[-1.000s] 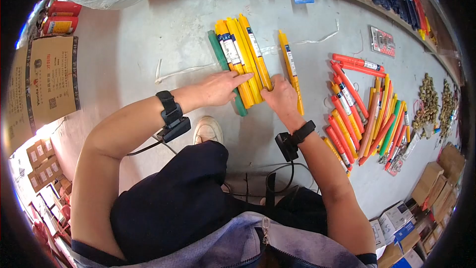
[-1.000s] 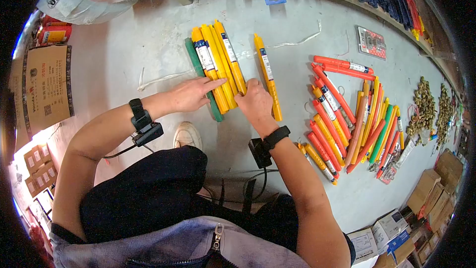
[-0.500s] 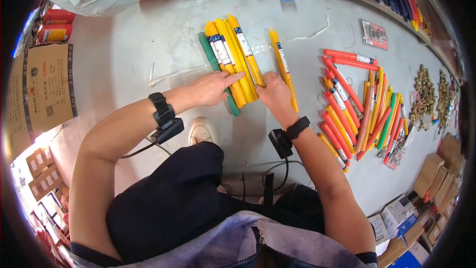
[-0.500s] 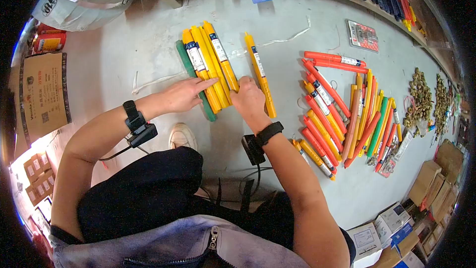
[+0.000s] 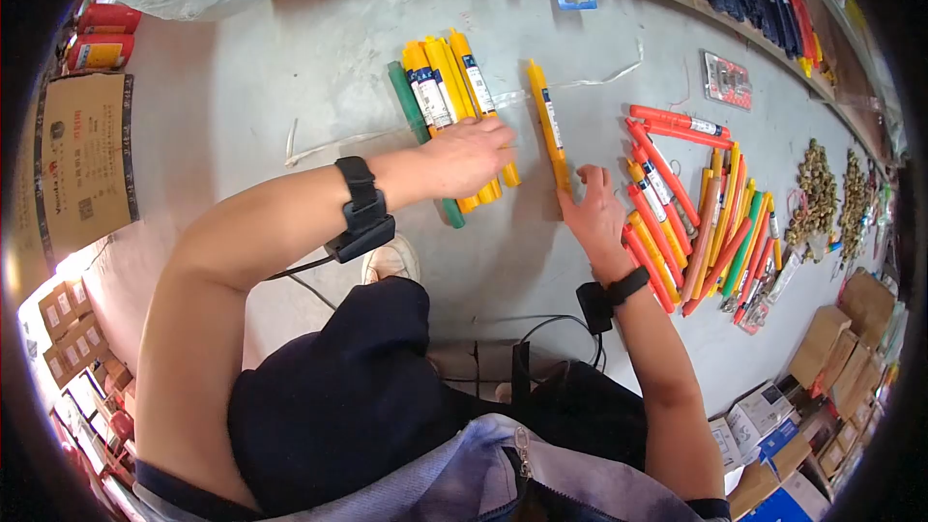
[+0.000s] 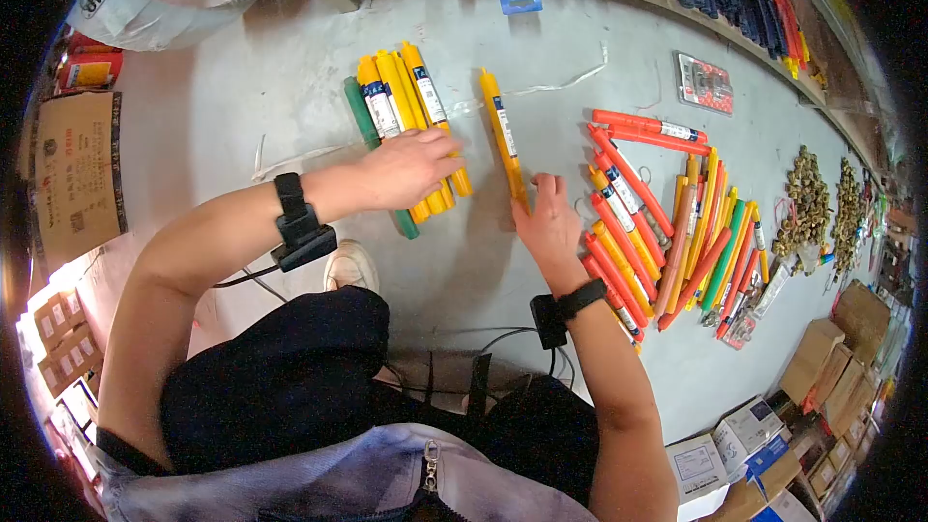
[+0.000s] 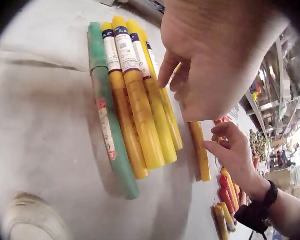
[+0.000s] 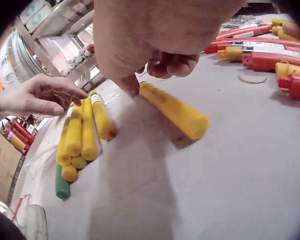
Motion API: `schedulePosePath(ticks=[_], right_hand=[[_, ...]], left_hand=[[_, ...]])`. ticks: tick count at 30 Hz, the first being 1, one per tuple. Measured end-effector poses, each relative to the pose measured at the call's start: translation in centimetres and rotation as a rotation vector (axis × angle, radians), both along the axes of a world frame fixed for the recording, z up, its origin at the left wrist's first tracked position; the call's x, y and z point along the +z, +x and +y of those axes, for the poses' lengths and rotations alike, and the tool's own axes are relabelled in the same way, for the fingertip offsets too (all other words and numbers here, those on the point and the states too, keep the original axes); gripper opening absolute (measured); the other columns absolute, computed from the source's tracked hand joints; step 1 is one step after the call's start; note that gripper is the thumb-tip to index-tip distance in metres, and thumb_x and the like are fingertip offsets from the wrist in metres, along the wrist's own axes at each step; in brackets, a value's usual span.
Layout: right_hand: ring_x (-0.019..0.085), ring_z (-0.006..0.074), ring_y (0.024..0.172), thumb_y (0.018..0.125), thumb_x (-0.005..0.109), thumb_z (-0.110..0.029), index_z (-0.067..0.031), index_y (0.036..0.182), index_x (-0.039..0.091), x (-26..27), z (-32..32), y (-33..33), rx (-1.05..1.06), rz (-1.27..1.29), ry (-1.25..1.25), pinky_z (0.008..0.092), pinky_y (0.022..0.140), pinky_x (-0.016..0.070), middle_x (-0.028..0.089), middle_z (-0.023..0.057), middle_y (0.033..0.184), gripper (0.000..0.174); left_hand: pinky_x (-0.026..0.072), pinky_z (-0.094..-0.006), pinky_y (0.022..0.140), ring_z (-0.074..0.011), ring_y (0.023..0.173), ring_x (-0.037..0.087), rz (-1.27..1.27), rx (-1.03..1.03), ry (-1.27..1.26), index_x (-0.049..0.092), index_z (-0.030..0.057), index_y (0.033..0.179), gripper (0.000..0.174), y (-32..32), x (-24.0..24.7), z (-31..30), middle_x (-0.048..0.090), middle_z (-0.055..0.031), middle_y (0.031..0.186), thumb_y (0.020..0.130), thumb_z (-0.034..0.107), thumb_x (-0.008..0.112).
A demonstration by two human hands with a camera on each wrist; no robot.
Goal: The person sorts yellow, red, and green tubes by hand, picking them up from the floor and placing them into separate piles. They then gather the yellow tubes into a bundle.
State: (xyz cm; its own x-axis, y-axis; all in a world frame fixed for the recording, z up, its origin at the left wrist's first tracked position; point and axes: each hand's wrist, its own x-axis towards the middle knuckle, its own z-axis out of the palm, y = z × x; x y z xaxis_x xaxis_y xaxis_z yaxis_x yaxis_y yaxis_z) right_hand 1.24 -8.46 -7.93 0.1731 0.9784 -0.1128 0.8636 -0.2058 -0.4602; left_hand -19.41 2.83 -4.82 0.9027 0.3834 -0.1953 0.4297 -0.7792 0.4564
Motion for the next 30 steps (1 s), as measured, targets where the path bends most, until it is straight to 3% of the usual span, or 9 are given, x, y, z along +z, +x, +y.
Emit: schedulePosePath(ticks=[2,4,6,10,13,19,26,28,30], right_hand=[[0.057,0.0321,0.072,0.069,0.062,-0.019,-0.0062,0.094,0.049,-0.7,-1.0,0.9,0.009,-0.017,-0.118,0.0395,0.058,0.0469,0.055,0.0116,0.087,0.031],[0.057,0.0325,0.072,0.069,0.062,-0.018,-0.0049,0.093,0.05,-1.5,-1.6,1.3,0.012,-0.031,-0.235,0.0389,0.059,0.0469,0.057,0.012,0.083,0.03],[0.058,0.0286,0.068,0.069,0.062,-0.018,-0.0015,0.091,0.052,-2.0,-1.4,1.6,0.011,0.3,-0.192,0.0356,0.058,0.0467,0.059,0.0117,0.075,0.029],[0.056,0.0193,0.062,0.069,0.064,-0.018,0.0039,0.089,0.052,-1.2,1.2,0.2,-0.062,0.691,-0.23,0.0305,0.058,0.0452,0.058,0.0125,0.073,0.032],[0.057,0.0212,0.064,0.069,0.064,-0.017,0.0045,0.09,0.052,0.5,3.4,-1.3,-0.144,0.789,-0.33,0.0312,0.059,0.0453,0.058,0.0129,0.074,0.032],[0.058,0.0284,0.072,0.068,0.065,-0.016,0.0013,0.088,0.052,-1.6,3.6,-2.9,-0.047,0.506,-0.17,0.0346,0.064,0.046,0.059,0.0155,0.078,0.029],[0.056,0.0322,0.078,0.07,0.062,-0.018,-0.0017,0.09,0.052,-3.6,3.0,-3.9,0.021,0.427,-0.034,0.0398,0.066,0.0453,0.055,0.0154,0.087,0.027],[0.055,0.0323,0.079,0.075,0.056,-0.02,-0.0037,0.091,0.053,-3.1,3.0,-4.0,0.104,0.329,0.017,0.0406,0.067,0.0453,0.053,0.0141,0.092,0.022],[0.055,0.0323,0.081,0.078,0.051,-0.02,-0.0057,0.091,0.053,-3.5,2.8,-4.1,0.107,0.338,-0.018,0.0404,0.068,0.0454,0.053,0.013,0.094,0.02]], left_hand=[[0.0359,-0.0356,0.088,-0.0255,0.103,0.042,-0.073,-0.084,0.133,0.052,0.0022,0.103,0.035,0.5,-0.8,-0.1,0.047,-0.0103,0.105,0.07,0.013,0.057],[0.033,-0.0365,0.091,-0.0263,0.102,0.043,0.047,-0.12,0.155,0.052,0.0012,0.102,0.038,0.7,-1.3,-0.2,0.047,-0.0102,0.105,0.069,0.018,0.059],[0.033,-0.0362,0.091,-0.0261,0.103,0.042,0.088,-0.14,0.15,0.052,0.001,0.102,0.039,0.7,-1.6,-0.1,0.047,-0.0107,0.106,0.068,0.019,0.06],[0.0328,-0.0358,0.092,-0.0262,0.107,0.041,0.211,-0.146,0.054,0.052,0.0005,0.101,0.04,0.6,-0.6,0.2,0.047,-0.0116,0.107,0.067,0.021,0.061],[0.0335,-0.0355,0.092,-0.0266,0.107,0.042,0.133,-0.103,0.045,0.051,-0.0005,0.102,0.041,0.1,-0.8,0.0,0.047,-0.0121,0.108,0.067,0.019,0.061],[0.0331,-0.035,0.094,-0.0277,0.11,0.041,0.053,-0.085,0.019,0.05,-0.0017,0.106,0.044,-0.7,-1.1,0.0,0.045,-0.0142,0.113,0.068,0.017,0.06],[0.0322,-0.0361,0.095,-0.0284,0.113,0.038,0.183,-0.018,-0.109,0.045,0.0007,0.114,0.05,0.2,-0.4,0.2,0.038,-0.0152,0.123,0.07,0.019,0.06],[0.0308,-0.0401,0.094,-0.028,0.116,0.034,-0.02,-0.085,0.122,0.04,0.0027,0.118,0.056,0.0,-0.6,0.3,0.034,-0.0155,0.126,0.071,0.025,0.06],[0.03,-0.0421,0.094,-0.0275,0.118,0.033,0.017,-0.116,0.126,0.039,0.0032,0.119,0.057,-0.3,-0.8,0.6,0.034,-0.0151,0.126,0.072,0.028,0.06]])
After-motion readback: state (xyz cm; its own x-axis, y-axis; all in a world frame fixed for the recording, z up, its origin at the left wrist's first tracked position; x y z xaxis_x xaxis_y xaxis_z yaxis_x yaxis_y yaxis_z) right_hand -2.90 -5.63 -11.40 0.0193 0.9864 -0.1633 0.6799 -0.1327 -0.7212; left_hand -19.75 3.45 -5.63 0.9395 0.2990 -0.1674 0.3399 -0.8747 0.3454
